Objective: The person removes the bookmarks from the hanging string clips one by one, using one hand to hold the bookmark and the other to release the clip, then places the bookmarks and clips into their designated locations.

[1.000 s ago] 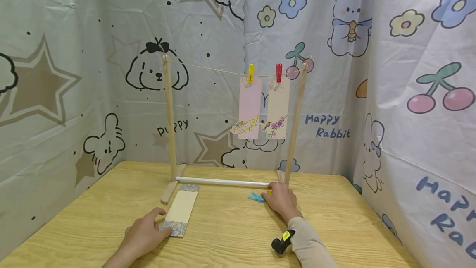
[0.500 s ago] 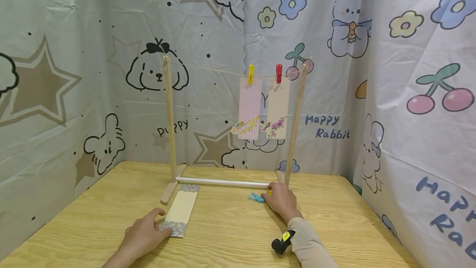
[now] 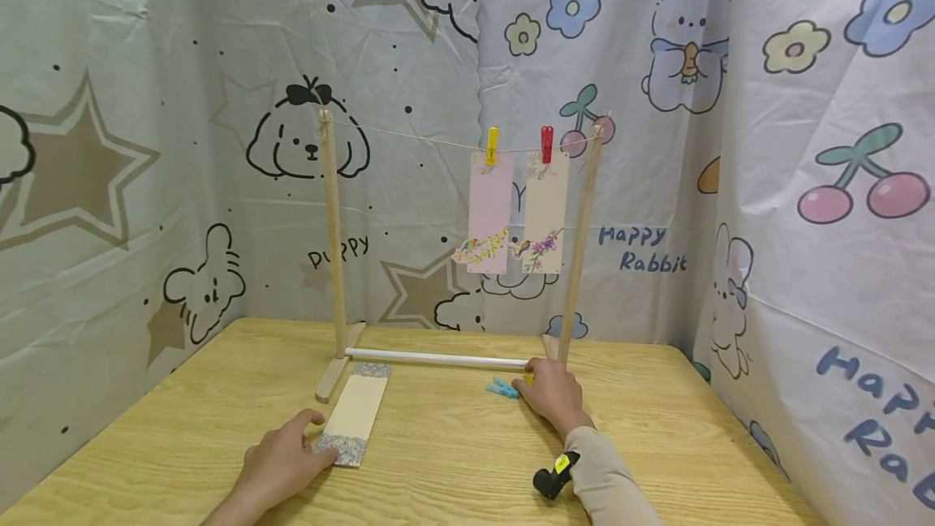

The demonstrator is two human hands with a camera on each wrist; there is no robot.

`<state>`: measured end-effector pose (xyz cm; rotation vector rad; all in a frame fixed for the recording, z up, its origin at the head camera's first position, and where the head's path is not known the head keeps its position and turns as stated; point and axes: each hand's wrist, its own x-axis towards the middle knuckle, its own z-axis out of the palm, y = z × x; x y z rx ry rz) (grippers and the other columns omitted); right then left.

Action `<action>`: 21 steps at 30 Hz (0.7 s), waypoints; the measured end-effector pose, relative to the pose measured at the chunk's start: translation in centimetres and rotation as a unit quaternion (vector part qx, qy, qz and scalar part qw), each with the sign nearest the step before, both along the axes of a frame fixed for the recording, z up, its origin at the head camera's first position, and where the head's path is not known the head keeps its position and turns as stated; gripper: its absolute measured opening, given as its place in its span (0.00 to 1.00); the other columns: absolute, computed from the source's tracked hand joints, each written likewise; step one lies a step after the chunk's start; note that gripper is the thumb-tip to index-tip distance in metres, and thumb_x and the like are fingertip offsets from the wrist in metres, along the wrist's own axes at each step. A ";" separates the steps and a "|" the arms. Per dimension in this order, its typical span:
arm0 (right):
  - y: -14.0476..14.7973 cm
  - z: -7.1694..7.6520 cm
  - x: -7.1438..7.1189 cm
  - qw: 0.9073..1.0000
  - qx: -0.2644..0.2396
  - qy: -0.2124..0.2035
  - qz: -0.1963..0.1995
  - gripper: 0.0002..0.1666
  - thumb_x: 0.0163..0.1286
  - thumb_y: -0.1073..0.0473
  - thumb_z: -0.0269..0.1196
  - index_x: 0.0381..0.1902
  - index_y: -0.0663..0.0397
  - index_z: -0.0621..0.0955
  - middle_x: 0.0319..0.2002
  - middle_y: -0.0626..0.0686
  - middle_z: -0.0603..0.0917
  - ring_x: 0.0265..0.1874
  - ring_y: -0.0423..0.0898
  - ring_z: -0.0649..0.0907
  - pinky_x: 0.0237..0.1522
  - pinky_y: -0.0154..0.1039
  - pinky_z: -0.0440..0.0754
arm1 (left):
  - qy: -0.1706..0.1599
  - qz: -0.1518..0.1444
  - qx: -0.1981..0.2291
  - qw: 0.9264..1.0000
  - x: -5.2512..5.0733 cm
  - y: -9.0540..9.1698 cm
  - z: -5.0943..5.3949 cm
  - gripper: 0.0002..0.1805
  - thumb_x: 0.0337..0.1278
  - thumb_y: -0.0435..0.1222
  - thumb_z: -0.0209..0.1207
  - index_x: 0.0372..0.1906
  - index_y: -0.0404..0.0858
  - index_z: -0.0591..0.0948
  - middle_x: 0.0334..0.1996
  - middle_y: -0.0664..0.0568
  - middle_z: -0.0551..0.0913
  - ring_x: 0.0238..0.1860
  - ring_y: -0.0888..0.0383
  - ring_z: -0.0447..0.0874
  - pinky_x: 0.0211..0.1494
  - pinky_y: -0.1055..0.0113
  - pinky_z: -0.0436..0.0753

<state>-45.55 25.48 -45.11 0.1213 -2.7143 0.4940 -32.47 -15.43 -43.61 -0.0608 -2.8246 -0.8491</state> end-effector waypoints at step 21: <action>0.1 0.1 -0.2 1.000 -0.018 0.017 -0.002 0.22 0.64 0.45 0.74 0.49 0.53 0.89 0.34 0.49 0.84 0.30 0.47 0.82 0.29 0.48 0.80 | 0.027 0.000 0.018 0.999 0.1 0.0 0.0 0.28 0.55 0.46 0.71 0.58 0.38 0.82 0.29 0.57 0.77 0.33 0.55 0.76 0.43 0.43 0.70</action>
